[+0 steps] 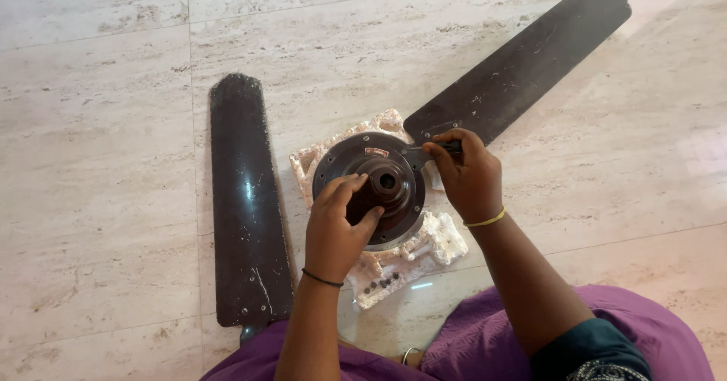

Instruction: The person sits on the floor and uses a screwdriver to remove screws from the blades of a ceiling fan. They detach the blades one by one and place them on the floor next to the fan motor.

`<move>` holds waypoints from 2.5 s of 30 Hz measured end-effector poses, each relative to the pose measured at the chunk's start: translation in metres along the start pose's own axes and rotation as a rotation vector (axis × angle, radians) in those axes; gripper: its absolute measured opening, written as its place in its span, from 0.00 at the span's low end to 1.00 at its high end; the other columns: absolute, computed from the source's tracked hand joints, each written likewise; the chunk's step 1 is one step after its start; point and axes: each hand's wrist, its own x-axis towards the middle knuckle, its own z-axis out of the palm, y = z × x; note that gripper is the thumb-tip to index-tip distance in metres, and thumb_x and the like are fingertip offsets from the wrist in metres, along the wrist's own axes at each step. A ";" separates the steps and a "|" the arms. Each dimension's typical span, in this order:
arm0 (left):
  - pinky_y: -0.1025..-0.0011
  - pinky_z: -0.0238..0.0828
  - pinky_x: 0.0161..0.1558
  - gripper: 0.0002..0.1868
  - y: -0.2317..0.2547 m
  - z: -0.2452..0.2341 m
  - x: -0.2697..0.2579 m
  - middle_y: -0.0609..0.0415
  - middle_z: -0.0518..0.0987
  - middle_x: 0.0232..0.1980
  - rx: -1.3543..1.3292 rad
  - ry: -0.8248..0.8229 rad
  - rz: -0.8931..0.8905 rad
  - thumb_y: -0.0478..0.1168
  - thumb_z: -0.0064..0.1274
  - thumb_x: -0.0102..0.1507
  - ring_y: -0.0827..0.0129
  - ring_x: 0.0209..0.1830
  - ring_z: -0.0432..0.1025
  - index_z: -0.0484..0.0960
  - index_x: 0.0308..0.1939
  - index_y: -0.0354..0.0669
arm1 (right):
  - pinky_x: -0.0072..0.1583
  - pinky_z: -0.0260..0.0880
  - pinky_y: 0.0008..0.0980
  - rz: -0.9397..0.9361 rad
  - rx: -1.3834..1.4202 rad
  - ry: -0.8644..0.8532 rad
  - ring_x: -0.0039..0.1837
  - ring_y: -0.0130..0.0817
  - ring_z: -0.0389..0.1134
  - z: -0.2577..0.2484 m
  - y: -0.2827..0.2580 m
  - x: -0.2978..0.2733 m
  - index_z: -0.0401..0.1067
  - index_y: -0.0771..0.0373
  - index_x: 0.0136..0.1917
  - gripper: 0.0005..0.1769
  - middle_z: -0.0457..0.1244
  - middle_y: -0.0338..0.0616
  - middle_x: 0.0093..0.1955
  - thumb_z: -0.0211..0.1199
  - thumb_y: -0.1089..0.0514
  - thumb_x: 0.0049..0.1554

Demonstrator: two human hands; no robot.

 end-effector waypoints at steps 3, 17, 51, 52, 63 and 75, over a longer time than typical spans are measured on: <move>0.60 0.72 0.61 0.26 0.004 -0.002 0.003 0.45 0.80 0.60 -0.002 -0.009 -0.021 0.39 0.69 0.54 0.51 0.61 0.75 0.81 0.55 0.42 | 0.46 0.76 0.23 -0.015 0.013 -0.037 0.46 0.28 0.76 0.000 -0.003 0.003 0.71 0.68 0.53 0.13 0.72 0.47 0.45 0.71 0.59 0.61; 0.60 0.72 0.61 0.25 0.006 -0.002 0.002 0.45 0.79 0.61 0.011 -0.022 -0.040 0.39 0.69 0.55 0.51 0.62 0.74 0.81 0.55 0.41 | 0.42 0.74 0.27 -0.164 -0.152 -0.082 0.43 0.35 0.76 0.003 -0.008 0.006 0.71 0.68 0.51 0.13 0.72 0.49 0.43 0.71 0.59 0.60; 0.59 0.72 0.59 0.26 -0.003 0.003 0.002 0.46 0.79 0.58 -0.069 0.046 0.015 0.37 0.71 0.51 0.51 0.59 0.75 0.81 0.53 0.42 | 0.60 0.73 0.30 -0.016 0.188 -0.142 0.59 0.32 0.70 0.002 -0.001 0.029 0.67 0.69 0.62 0.09 0.66 0.44 0.57 0.51 0.65 0.69; 0.59 0.72 0.59 0.26 -0.004 0.003 0.002 0.46 0.79 0.58 -0.070 0.049 0.017 0.37 0.71 0.51 0.51 0.59 0.75 0.81 0.53 0.42 | 0.61 0.72 0.30 -0.033 0.135 -0.113 0.59 0.33 0.69 0.001 -0.004 0.023 0.68 0.70 0.62 0.09 0.66 0.46 0.57 0.53 0.67 0.70; 0.60 0.72 0.61 0.26 -0.003 0.004 -0.001 0.46 0.79 0.60 -0.077 0.040 -0.005 0.37 0.70 0.53 0.52 0.61 0.75 0.81 0.54 0.42 | 0.58 0.76 0.25 -0.070 0.177 0.008 0.56 0.29 0.73 0.002 0.005 0.008 0.75 0.71 0.57 0.09 0.69 0.46 0.58 0.67 0.73 0.63; 0.60 0.73 0.61 0.27 -0.002 0.004 -0.002 0.46 0.78 0.61 -0.070 0.030 -0.009 0.38 0.71 0.54 0.52 0.62 0.74 0.80 0.55 0.42 | 0.60 0.73 0.22 -0.027 0.323 -0.120 0.56 0.23 0.68 0.012 -0.002 0.015 0.75 0.70 0.61 0.11 0.66 0.44 0.60 0.61 0.73 0.67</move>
